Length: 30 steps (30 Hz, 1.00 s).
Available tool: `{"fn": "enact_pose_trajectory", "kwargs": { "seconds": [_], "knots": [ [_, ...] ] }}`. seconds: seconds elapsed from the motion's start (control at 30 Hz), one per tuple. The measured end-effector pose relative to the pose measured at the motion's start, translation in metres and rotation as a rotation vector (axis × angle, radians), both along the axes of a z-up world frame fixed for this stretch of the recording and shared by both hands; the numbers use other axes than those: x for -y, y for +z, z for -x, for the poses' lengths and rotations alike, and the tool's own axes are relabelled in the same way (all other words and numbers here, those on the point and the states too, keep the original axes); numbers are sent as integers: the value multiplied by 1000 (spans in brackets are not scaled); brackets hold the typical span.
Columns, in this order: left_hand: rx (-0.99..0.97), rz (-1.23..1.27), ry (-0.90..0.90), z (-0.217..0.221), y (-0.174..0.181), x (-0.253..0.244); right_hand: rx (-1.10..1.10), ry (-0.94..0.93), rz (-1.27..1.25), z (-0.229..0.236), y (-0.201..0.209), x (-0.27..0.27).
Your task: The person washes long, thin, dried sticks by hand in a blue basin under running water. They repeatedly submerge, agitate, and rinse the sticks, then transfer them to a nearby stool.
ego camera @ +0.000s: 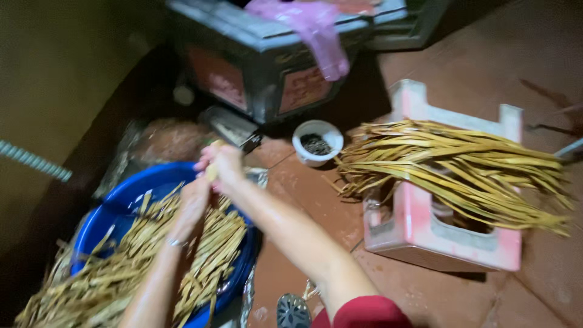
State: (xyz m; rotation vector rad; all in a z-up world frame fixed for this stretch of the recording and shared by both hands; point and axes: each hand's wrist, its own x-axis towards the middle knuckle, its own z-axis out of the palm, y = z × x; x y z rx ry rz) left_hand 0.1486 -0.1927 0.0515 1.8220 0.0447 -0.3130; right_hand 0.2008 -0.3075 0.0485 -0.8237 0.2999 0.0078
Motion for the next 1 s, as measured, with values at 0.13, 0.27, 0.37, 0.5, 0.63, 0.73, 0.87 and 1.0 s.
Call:
{"fn": "enact_pose_trajectory", "kwargs": {
  "seconds": [0.13, 0.27, 0.37, 0.5, 0.63, 0.73, 0.87, 1.0],
  "knots": [
    [39, -9, -134, 2, -30, 26, -39, -105, 20, -22, -21, 47],
    [77, 64, -191, 28, -40, 33, -91, -122, -74, -39, -36, 96],
    [194, -32, -274, 47, -37, 32, -84, -253, -64, -47, -44, 133],
    [227, -57, -327, 64, -25, 30, -39, -316, -59, -51, -40, 181],
    [302, -106, -372, 89, -22, 23, -43, -394, -88, -39, -31, 236],
    [294, -107, -376, 96, -19, 14, -38, -437, -173, -47, -30, 246],
    [347, -117, -409, 106, -12, 1, -41, -501, -122, -54, -28, 267],
    [359, -193, -439, 133, -7, -30, 2, -559, -24, -42, -19, 325]
  ]
}}
